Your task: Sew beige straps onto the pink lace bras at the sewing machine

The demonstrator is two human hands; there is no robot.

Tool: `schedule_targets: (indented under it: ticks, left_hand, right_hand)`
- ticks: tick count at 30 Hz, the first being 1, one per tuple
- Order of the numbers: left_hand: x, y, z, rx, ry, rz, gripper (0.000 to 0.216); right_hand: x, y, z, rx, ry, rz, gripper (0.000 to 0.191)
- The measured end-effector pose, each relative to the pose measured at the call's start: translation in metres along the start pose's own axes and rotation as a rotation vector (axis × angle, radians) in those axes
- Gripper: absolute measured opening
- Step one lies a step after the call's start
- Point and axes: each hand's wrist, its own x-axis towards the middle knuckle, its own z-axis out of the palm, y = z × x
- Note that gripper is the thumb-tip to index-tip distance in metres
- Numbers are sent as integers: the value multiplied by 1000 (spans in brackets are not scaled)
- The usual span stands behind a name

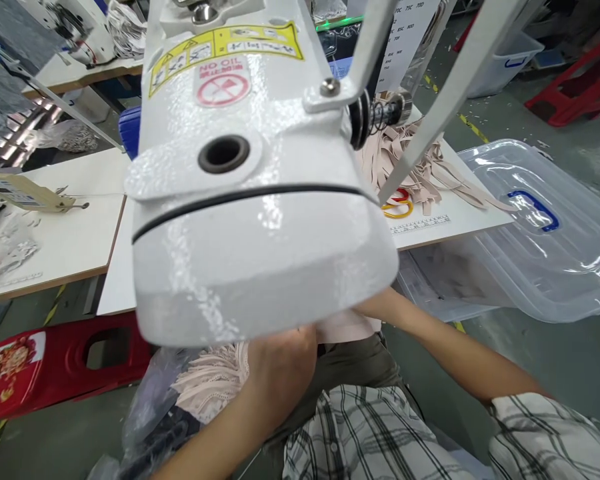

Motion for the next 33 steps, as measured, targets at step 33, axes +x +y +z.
schedule_targets:
  ticks: [33]
  left_hand:
    - [-32,-26,-2,-1554,-436,-569,57]
  right_hand:
    - [-78,-46,16,256,-275,130,37]
